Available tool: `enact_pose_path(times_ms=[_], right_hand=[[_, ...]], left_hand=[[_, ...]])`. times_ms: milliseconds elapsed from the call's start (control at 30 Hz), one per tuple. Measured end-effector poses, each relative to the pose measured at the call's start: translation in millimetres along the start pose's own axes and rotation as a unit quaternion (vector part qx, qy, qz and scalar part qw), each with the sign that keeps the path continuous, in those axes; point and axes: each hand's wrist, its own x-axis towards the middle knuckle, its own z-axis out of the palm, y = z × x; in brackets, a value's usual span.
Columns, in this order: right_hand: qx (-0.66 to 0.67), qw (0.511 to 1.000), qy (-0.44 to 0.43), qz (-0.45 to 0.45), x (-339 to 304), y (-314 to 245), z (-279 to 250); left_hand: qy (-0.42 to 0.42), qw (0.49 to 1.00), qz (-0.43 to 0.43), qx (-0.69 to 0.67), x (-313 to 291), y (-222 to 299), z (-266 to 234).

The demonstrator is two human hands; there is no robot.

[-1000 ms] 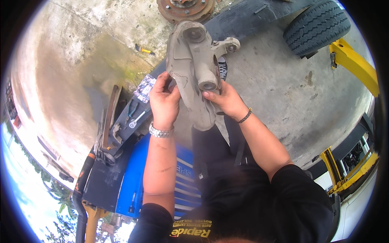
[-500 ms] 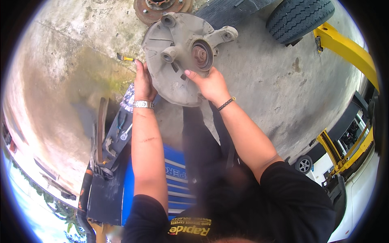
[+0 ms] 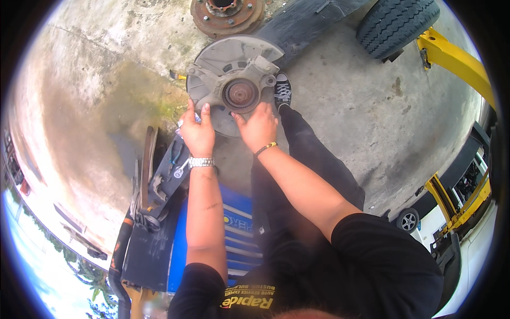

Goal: The person unpacks a new wheel bearing, removes the old bearing from the brake drum assembly, and places the new bearing into the hub. They handle the brake drum, bearing, and packaging while working under a lifted vehicle.

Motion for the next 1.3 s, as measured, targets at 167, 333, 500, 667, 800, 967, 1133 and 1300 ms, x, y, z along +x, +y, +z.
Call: enact_pose_path(times_ms=[167, 333, 500, 667, 800, 967, 1133, 1300], right_hand=[[-0.016, 0.998, -0.027, -0.050, -6, 14, 7], [-0.051, 0.979, -0.130, -0.151, -7, 76, -46], [-0.244, 0.888, -0.387, -0.055, -16, 188, -143], [-0.064, 0.882, -0.464, -0.051, -27, 219, -211], [-0.093, 0.862, -0.493, -0.069, -36, 181, -266], [-0.014, 0.879, -0.463, -0.109, -24, 167, -347], [-0.264, 0.879, -0.360, -0.170, -37, 173, -392], [-0.367, 0.801, -0.401, -0.250, -8, 130, -394]], left_hand=[[-0.015, 0.999, 0.037, -0.026, -14, -24, 1], [0.036, 0.995, 0.094, 0.009, -66, -52, -3], [-0.158, 0.956, -0.183, -0.164, -237, -102, 11], [-0.281, 0.787, -0.418, -0.357, -394, -119, -23], [-0.309, 0.796, -0.446, -0.269, -414, -104, -84], [-0.254, 0.818, -0.443, -0.265, -465, -59, -112], [-0.210, 0.844, -0.403, -0.286, -539, -22, -84], [-0.027, 0.867, -0.456, -0.201, -567, -23, -70]])
